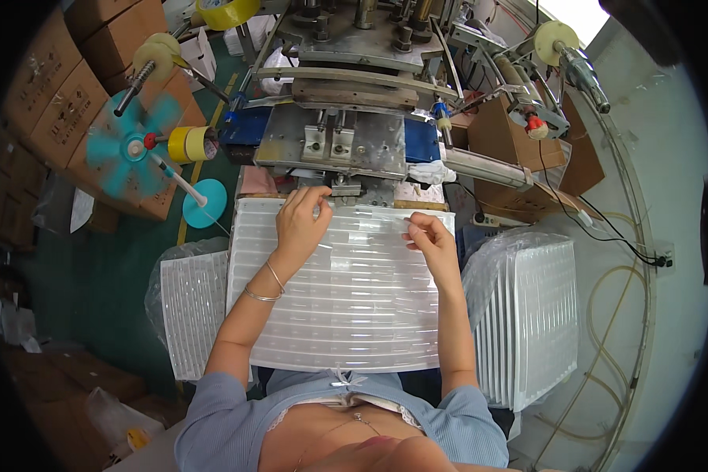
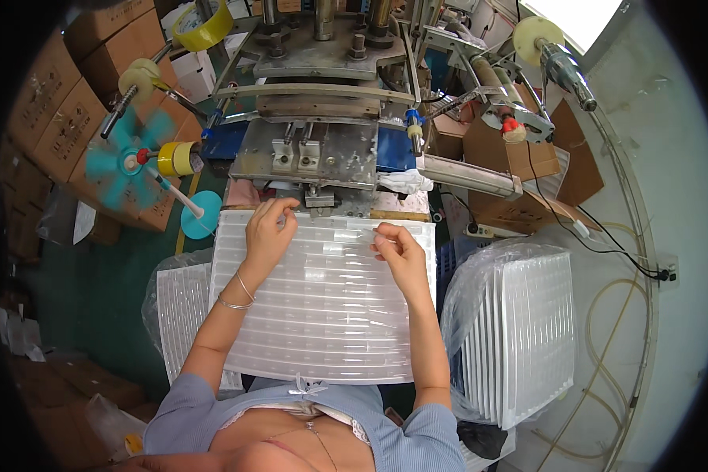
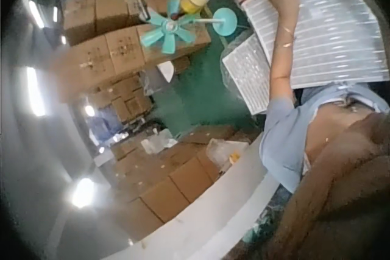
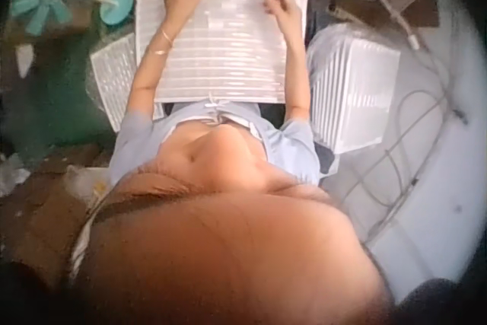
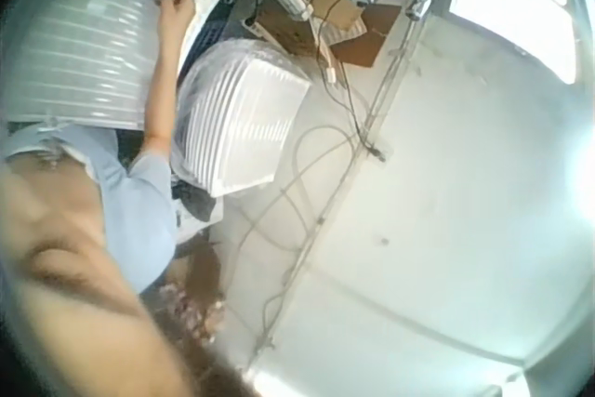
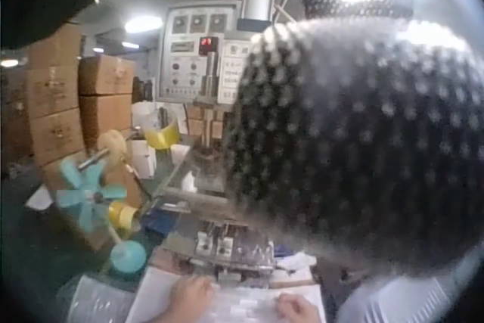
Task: The person assembles clear plastic trays by placing them on a machine and pressing down to secure them. They repeatedly pick up trays from a stack, position them on the machine, and manipulate the machine's components to complete the assembly process.
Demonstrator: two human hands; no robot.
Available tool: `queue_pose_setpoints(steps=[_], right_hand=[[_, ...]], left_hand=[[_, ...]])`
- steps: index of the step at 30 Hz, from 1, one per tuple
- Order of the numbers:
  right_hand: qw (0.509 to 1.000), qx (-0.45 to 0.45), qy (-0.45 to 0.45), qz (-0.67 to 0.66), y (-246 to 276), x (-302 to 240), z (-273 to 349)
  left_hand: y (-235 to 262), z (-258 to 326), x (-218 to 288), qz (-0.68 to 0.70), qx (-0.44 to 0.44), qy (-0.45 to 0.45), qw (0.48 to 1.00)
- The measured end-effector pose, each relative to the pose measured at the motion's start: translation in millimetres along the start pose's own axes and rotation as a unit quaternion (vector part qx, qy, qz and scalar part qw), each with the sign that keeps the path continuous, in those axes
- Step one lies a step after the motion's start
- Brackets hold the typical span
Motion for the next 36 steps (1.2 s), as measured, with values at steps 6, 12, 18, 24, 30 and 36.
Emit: queue_pose_setpoints(steps=[6,12,18,24,30,36], right_hand=[[0.992,0.029,0.119,0.014,6,-23,-9],[0.959,0.093,0.220,0.154,-10,-47,-43],[0.884,0.158,0.361,0.251,-42,-79,-76],[0.752,0.168,0.434,0.466,-78,-86,-122],[0.758,0.176,0.423,0.464,-74,-84,-138],[0.852,0.140,0.380,0.331,-19,-69,-69]], left_hand=[[5,-48,29,-0.081,0.136,-0.071,0.985],[-17,-118,30,-0.234,0.029,-0.147,0.961],[-14,-131,40,-0.129,0.015,-0.178,0.975],[17,-60,40,0.123,0.021,-0.029,0.992],[-8,-15,33,0.097,-0.074,-0.020,0.992],[-43,-2,36,0.049,-0.124,-0.073,0.988]])
Point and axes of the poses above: each hand's wrist, its own z-axis away from the middle knuckle, its own y-axis out of the back of the hand, x = y × z, the point moved 1 cm from there along -z, towards the middle knuckle, and after that the axes turned 2 degrees about -z, right-handed, at the moved point
